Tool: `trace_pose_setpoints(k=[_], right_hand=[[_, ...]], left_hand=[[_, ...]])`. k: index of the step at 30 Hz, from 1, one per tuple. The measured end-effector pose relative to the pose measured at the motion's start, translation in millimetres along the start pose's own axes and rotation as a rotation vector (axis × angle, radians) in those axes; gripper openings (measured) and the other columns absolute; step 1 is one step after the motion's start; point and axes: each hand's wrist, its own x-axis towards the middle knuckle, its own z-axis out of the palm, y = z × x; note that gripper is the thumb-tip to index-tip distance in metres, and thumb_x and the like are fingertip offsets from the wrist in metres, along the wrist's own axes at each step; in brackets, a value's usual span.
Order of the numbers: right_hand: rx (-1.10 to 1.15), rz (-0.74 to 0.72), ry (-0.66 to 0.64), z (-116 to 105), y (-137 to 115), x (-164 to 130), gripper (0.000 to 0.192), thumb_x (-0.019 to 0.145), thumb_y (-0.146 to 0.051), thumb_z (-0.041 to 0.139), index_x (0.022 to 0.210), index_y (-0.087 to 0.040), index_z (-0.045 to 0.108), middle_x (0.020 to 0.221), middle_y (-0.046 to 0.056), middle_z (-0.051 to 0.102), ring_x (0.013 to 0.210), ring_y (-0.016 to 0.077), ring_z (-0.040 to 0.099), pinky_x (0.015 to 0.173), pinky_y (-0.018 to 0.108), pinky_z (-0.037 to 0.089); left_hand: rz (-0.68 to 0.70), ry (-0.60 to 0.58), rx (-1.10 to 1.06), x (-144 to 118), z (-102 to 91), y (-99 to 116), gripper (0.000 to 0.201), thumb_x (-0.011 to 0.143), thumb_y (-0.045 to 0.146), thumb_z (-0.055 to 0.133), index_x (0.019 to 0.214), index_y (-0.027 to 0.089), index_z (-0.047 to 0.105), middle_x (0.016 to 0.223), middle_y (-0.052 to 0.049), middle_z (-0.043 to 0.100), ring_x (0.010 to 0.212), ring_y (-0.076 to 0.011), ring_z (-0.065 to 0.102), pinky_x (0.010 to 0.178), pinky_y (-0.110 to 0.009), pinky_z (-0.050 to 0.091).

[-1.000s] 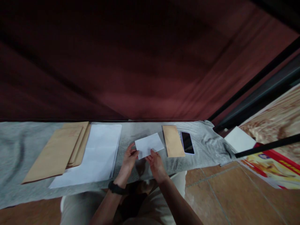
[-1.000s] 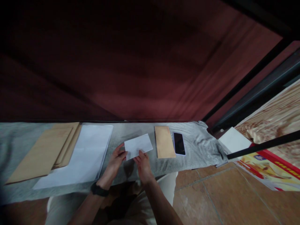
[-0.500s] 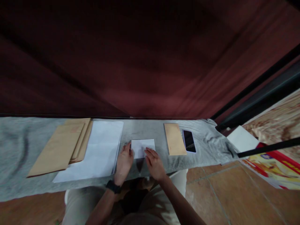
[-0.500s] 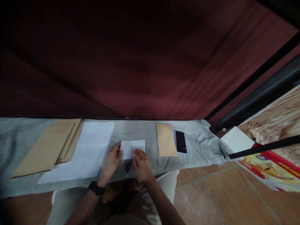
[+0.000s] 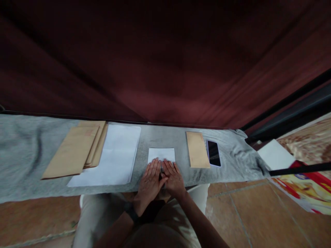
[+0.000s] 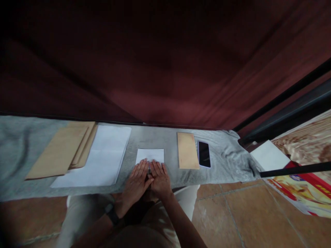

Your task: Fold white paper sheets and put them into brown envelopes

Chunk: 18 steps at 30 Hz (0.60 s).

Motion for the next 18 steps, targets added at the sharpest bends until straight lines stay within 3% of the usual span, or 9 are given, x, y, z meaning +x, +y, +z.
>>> trace_pose_setpoints(k=[6,13,18], right_hand=[[-0.06,0.027,0.029,-5,12,-10,0.055,0.106,-0.028,0.038,0.158,-0.012,0.032,0.158,0.013,0.042,0.147,0.0245,0.038,0.121,0.048,0.029],[-0.072,0.058,0.035,-16,23,-20,0.055,0.107,-0.03,0.036,0.159,-0.014,0.03,0.159,0.012,0.042,0.146,0.0257,0.04,0.122,0.047,0.029],[-0.007,0.084,0.021,-23,23,-7,0.052,0.108,-0.03,0.03,0.157,-0.013,0.035,0.158,0.012,0.043,0.149,0.0253,0.035,0.122,0.049,0.028]], left_hand=[[-0.013,-0.024,0.072,-9,-13.1,-9,0.084,0.097,0.06,0.041,0.157,0.003,0.026,0.162,-0.022,0.034,0.153,-0.0303,0.027,0.123,-0.048,0.03],[-0.039,-0.036,0.13,-18,-15.6,-23,0.089,0.096,0.064,0.041,0.155,-0.002,0.028,0.162,-0.025,0.029,0.153,-0.0335,0.025,0.125,-0.049,0.025],[-0.048,-0.088,0.146,-15,-19.4,-21,0.094,0.093,0.066,0.043,0.155,-0.003,0.027,0.161,-0.028,0.031,0.153,-0.0355,0.026,0.126,-0.051,0.023]])
